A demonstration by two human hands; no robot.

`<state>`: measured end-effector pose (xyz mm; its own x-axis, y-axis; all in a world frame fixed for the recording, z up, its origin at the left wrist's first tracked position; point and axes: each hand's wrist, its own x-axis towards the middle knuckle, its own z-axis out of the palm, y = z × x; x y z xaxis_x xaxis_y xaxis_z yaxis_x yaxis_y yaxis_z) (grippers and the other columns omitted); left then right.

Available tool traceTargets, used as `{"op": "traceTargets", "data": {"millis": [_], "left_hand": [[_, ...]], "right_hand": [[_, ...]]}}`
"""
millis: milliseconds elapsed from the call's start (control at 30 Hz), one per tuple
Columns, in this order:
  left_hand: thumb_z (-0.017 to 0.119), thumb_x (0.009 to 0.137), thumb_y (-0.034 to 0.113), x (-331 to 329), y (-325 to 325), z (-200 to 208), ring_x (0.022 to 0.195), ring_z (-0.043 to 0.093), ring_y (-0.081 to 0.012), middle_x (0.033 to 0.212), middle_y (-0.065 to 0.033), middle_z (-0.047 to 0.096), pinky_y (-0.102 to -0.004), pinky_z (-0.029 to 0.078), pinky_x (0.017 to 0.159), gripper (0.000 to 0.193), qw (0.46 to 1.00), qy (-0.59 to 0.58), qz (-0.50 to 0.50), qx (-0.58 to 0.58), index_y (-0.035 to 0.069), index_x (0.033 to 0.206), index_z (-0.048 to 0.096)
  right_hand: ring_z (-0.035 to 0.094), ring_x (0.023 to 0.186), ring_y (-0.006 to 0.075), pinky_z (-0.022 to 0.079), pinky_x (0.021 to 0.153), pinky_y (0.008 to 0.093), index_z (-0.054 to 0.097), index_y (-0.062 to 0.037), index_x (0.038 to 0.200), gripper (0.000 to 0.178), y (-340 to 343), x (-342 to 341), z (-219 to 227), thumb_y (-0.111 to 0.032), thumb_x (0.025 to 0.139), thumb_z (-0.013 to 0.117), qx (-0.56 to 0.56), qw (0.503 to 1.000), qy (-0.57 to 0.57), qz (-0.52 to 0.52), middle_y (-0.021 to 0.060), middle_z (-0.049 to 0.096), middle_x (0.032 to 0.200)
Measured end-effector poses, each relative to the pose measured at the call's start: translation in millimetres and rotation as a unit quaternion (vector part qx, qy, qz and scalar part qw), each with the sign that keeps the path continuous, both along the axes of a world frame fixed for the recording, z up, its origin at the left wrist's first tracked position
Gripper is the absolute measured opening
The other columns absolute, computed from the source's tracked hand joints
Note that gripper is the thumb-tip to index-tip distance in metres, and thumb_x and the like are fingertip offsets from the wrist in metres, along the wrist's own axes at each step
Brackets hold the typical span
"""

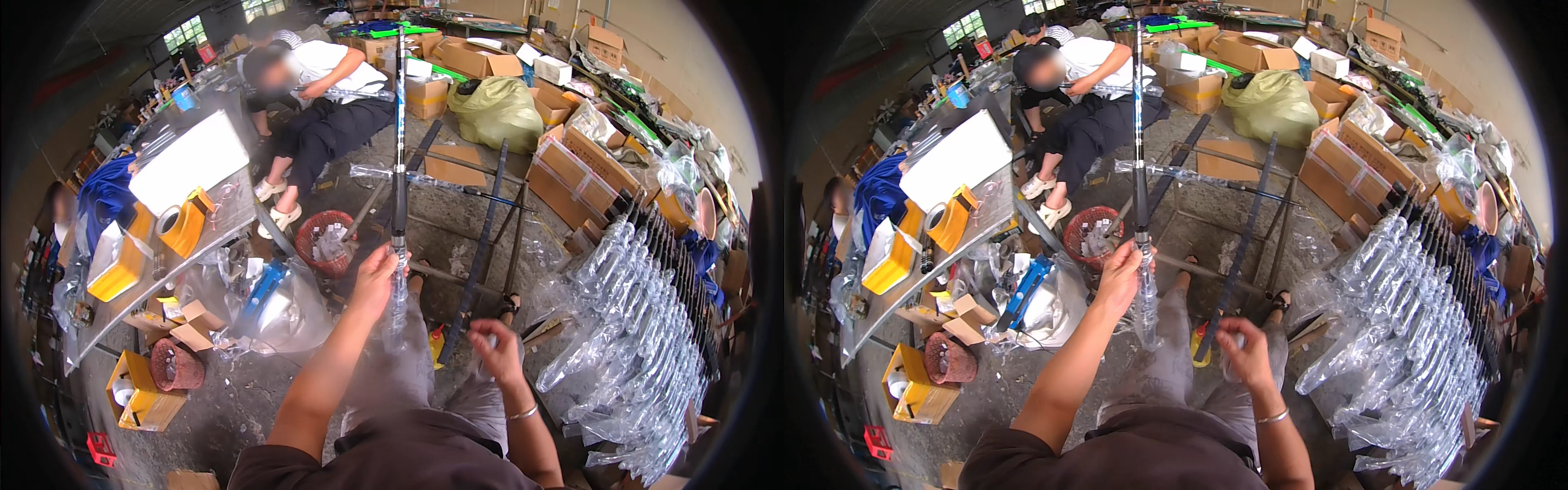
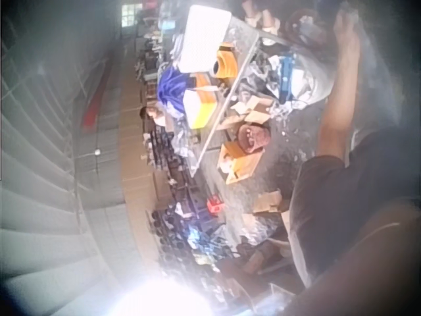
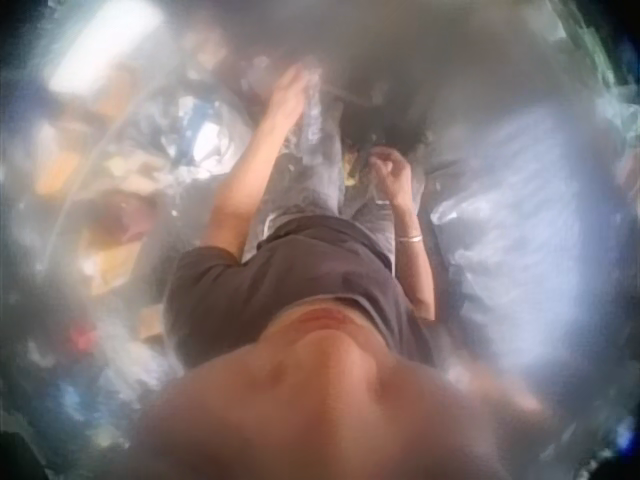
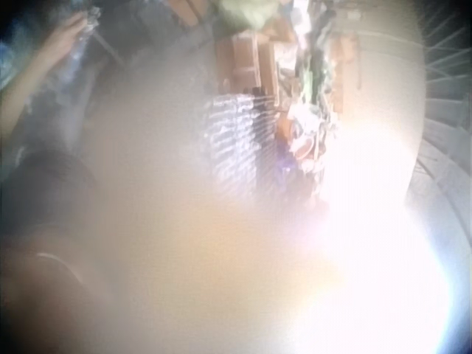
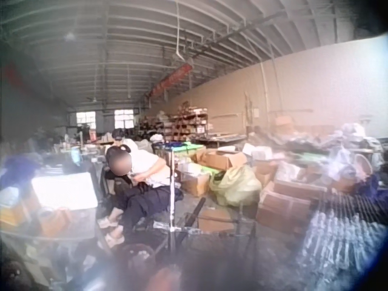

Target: The person wipes a long, dark fishing rod with a white cloth, focusing on the handle and reel seat. They then slide a clear plastic sleeve over the rod and place it on a metal rack. The person repeats this process with a second rod, wiping it and sliding a sleeve over it before placing it on the rack.

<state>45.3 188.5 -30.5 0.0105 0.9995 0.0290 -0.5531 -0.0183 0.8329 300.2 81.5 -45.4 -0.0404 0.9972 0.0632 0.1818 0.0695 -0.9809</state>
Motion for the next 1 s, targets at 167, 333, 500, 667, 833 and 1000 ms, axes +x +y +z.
{"op": "traceTargets", "data": {"millis": [167,333,500,667,833,1000], "left_hand": [[0.052,0.096,0.011,26.7,-23.7,19.8,0.081,0.056,-0.0105,0.102,-0.0079,0.064,-0.0254,0.048,0.075,0.031,0.995,0.075,-0.059,0.01,-0.002,0.125,0.053],[0.053,0.097,0.015,48.7,-37.0,27.6,0.077,0.054,-0.01,0.096,-0.0067,0.062,-0.0246,0.046,0.07,0.029,0.978,0.119,-0.174,0.001,-0.003,0.119,0.055],[0.052,0.098,0.017,58.0,-47.7,43.2,0.071,0.052,-0.0102,0.092,-0.0058,0.06,-0.0244,0.044,0.064,0.025,0.962,0.138,-0.234,-0.017,-0.003,0.112,0.056],[0.052,0.098,0.015,57.5,-53.0,47.1,0.068,0.051,-0.0102,0.09,-0.0054,0.06,-0.0236,0.043,0.061,0.025,0.957,0.143,-0.25,-0.021,-0.003,0.113,0.057],[0.053,0.097,0.013,59.5,-55.3,48.6,0.067,0.05,-0.0095,0.089,-0.0049,0.061,-0.0226,0.042,0.058,0.025,0.959,0.17,-0.226,-0.008,-0.004,0.115,0.058],[0.055,0.095,0.009,59.3,-57.1,47.1,0.066,0.05,-0.0086,0.089,-0.0046,0.062,-0.0214,0.041,0.056,0.03,0.963,0.185,-0.198,-0.008,-0.003,0.123,0.056]], "right_hand": [[0.058,0.087,0.0114,0.046,0.082,0.0268,0.066,0.0017,0.104,0.024,69.0,10.3,94.0,-0.016,0.088,0.067,0.104,0.994,0.012,-0.004,0.0041,0.066,0.094],[0.057,0.089,0.01,0.045,0.085,0.0258,0.066,0.0007,0.11,0.034,123.2,20.7,135.0,-0.027,0.09,0.066,0.058,0.981,0.179,0.054,0.0032,0.065,0.095],[0.059,0.084,0.0072,0.048,0.077,0.0225,0.063,-0.0002,0.115,0.039,122.9,33.9,121.7,-0.03,0.091,0.065,0.032,0.946,0.298,0.122,-0.0001,0.065,0.095],[0.062,0.081,0.0073,0.053,0.068,0.0234,0.063,-0.0026,0.115,0.037,122.6,38.2,110.0,-0.031,0.091,0.064,0.007,0.927,0.351,0.13,-0.0003,0.066,0.093],[0.06,0.08,0.0079,0.049,0.073,0.0242,0.065,-0.0026,0.112,0.036,118.3,37.6,109.1,-0.03,0.089,0.067,-0.007,0.931,0.351,0.101,-0.0014,0.065,0.092],[0.057,0.083,0.0079,0.047,0.077,0.0246,0.066,-0.0028,0.111,0.036,117.5,36.9,108.0,-0.031,0.088,0.069,-0.016,0.93,0.35,0.112,-0.0021,0.065,0.093]]}}
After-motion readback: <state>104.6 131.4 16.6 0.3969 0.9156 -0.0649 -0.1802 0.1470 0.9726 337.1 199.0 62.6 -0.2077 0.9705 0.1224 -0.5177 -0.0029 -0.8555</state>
